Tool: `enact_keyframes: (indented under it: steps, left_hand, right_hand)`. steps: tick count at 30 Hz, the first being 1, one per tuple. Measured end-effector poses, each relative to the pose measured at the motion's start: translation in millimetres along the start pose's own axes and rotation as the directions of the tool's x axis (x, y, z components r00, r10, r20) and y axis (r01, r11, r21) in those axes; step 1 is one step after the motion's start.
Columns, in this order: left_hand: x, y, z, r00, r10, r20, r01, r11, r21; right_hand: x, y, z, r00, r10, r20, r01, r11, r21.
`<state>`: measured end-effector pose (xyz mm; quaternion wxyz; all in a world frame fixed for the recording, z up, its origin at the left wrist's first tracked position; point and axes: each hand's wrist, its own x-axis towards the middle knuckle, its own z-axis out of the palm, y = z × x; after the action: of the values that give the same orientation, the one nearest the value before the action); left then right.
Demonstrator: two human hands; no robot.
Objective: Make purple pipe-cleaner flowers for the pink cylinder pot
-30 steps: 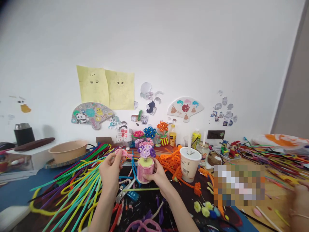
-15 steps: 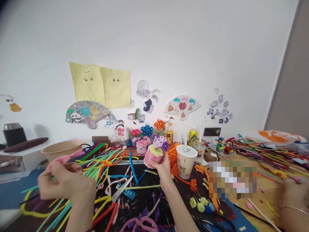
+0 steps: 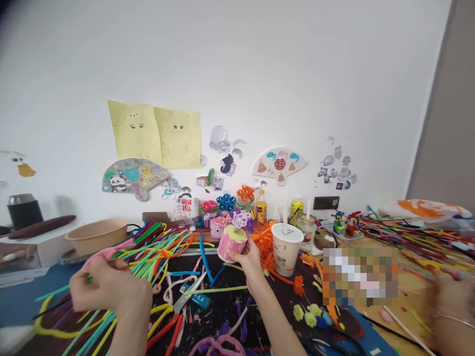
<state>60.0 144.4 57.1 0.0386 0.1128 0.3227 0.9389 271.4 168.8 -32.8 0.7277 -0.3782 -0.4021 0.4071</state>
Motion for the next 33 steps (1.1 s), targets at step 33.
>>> enact_keyframes:
  steps: [33]
  left_hand:
    - [-33,-39,-27.9,0.808,-0.11,0.579,-0.205,0.868,0.451]
  right_hand:
    - [2,16,-9,0.998,0.047,-0.041,-0.048,0.999,-0.022]
